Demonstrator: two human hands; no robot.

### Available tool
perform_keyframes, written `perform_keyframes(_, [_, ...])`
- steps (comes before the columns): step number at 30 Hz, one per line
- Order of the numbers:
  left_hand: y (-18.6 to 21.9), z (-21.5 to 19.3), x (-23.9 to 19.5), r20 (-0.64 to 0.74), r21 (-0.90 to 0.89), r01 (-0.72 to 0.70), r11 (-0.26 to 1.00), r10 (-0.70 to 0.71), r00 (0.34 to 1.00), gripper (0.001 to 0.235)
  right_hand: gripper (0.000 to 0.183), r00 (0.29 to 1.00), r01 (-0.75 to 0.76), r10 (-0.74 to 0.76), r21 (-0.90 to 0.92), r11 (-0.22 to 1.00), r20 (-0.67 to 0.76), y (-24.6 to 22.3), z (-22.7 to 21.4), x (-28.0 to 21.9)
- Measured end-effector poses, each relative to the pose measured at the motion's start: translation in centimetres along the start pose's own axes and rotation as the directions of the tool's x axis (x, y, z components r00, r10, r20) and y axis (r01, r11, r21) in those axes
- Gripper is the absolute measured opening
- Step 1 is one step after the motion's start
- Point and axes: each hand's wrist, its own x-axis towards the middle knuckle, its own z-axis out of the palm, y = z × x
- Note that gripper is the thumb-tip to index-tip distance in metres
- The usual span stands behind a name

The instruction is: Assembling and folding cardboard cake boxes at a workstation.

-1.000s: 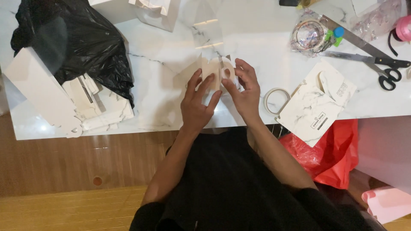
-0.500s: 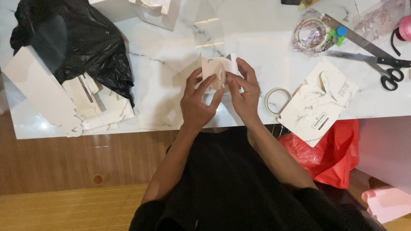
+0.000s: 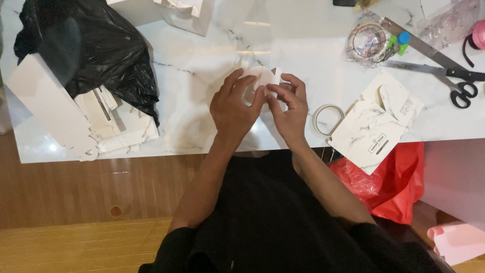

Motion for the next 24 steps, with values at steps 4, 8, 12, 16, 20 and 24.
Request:
perform_keyframes(4, [-0.5, 0.2, 0.0, 0.020, 0.063, -0.044, 0.997, 0.043, 0.999, 0.015, 0.029, 1.000, 0.000, 0.000, -0.001, 1.000, 0.003, -0.3, 0.3, 0.0])
perform_keyframes(8, [-1.2, 0.2, 0.4, 0.059, 0.122, -0.066, 0.990, 0.059, 0.996, 0.013, 0.029, 0.997, 0.072, -0.070, -0.058, 0.996, 0.034, -0.2, 0.0, -0.2])
perform_keyframes(12, [-1.9, -0.7, 1.7, 0.116, 0.024, -0.076, 0.997, 0.072, 0.991, 0.014, 0.027, 0.994, 0.029, -0.032, 0.030, 0.999, 0.101, -0.5, -0.6, -0.4])
perform_keyframes(16, [-0.9, -2.6, 3.7, 0.188, -0.099, 0.019, 0.995, 0.000, 0.982, 0.017, 0.023, 0.989, -0.047, 0.017, 0.202, 0.978, 0.149, -0.8, -0.7, -0.9])
perform_keyframes(20, [-1.8, -3.2, 4.0, 0.285, -0.074, 0.014, 0.997, 0.008, 0.959, 0.015, 0.023, 0.995, -0.071, 0.051, 0.264, 0.962, 0.083, 1.1, -0.6, -1.7])
perform_keyframes(24, [-3.9, -2.1, 2.3, 0.320, -0.007, -0.135, 0.991, 0.130, 0.939, 0.010, 0.017, 0.934, -0.293, 0.355, 0.515, 0.806, -0.024, 5.9, -1.3, -3.2])
